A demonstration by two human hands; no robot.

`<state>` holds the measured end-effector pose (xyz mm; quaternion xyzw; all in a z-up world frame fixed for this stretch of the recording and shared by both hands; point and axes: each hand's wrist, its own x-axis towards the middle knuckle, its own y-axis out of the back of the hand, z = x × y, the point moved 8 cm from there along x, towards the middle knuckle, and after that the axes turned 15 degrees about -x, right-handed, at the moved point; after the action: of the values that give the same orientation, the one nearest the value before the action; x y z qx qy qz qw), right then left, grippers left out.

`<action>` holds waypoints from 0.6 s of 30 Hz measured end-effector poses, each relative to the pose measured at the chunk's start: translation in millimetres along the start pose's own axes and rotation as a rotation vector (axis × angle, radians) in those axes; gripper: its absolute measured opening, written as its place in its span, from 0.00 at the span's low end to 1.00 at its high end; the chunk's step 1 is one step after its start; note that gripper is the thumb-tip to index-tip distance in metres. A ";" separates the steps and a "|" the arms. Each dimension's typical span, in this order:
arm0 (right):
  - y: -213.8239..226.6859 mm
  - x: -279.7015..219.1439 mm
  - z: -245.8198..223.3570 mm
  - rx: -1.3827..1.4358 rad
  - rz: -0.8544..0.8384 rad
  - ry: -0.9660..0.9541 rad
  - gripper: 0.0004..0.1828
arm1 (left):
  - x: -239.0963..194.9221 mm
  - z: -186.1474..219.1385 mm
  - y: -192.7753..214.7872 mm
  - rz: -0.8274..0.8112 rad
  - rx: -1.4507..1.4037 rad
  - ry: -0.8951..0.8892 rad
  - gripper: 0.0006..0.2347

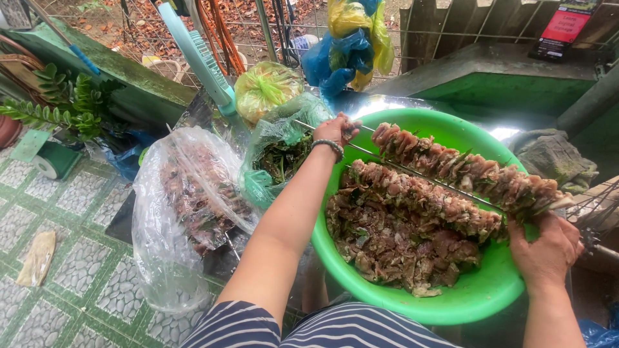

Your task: The recorder is skewering pieces of marinated meat onto long metal skewers and then checks on a pot on a stove.

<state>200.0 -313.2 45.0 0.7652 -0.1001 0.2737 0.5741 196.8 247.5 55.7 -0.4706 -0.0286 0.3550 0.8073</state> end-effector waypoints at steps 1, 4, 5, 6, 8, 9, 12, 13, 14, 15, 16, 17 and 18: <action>0.9 -0.3 0.3 -0.001 -0.003 0.002 0.23 | 2.9 -1.7 1.7 0.003 -0.001 0.001 0.05; 2.9 -0.2 -0.3 0.002 -0.020 0.012 0.23 | 7.5 -6.9 0.0 -0.050 0.055 0.011 0.05; 2.5 0.5 -1.1 0.011 -0.032 0.004 0.23 | 6.4 -11.4 -4.3 -0.110 0.082 0.059 0.04; 2.0 1.1 -1.8 0.021 -0.045 -0.004 0.23 | 4.7 -16.0 -8.5 -0.171 0.108 0.106 0.04; 1.9 0.9 -1.3 0.008 -0.036 0.003 0.24 | -18.5 -3.4 -20.5 -0.102 0.208 0.103 0.06; 2.1 0.2 -1.5 -0.005 -0.026 0.010 0.25 | -30.4 3.7 -23.2 -0.032 0.307 0.098 0.08; 3.2 -0.3 -4.7 -0.012 -0.051 -0.023 0.26 | -5.1 -9.9 -9.6 -0.046 0.420 0.135 0.07; 3.4 -0.3 -4.3 -0.011 -0.050 -0.024 0.26 | -7.3 -8.8 -11.0 -0.047 0.421 0.135 0.07; 4.0 -0.2 -4.2 -0.013 -0.044 -0.020 0.26 | -9.3 -6.7 -11.3 -0.027 0.390 0.125 0.07; 4.9 0.7 -3.8 -0.015 -0.037 -0.018 0.26 | -10.8 -5.0 -12.8 -0.010 0.359 0.117 0.08; 4.3 1.5 -3.7 -0.015 -0.035 -0.020 0.26 | -10.8 -2.8 -16.2 -0.012 0.361 0.117 0.08; 4.1 0.0 -3.2 -0.020 -0.036 -0.016 0.26 | -11.9 0.2 -16.8 0.000 0.374 0.090 0.08; 3.9 -1.6 -2.8 -0.024 -0.037 -0.011 0.26 | -13.0 3.3 -17.4 0.012 0.387 0.064 0.09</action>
<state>196.0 -312.1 47.9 0.7614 -0.0925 0.2575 0.5877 195.3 236.8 74.8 -0.3179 0.0684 0.3436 0.8811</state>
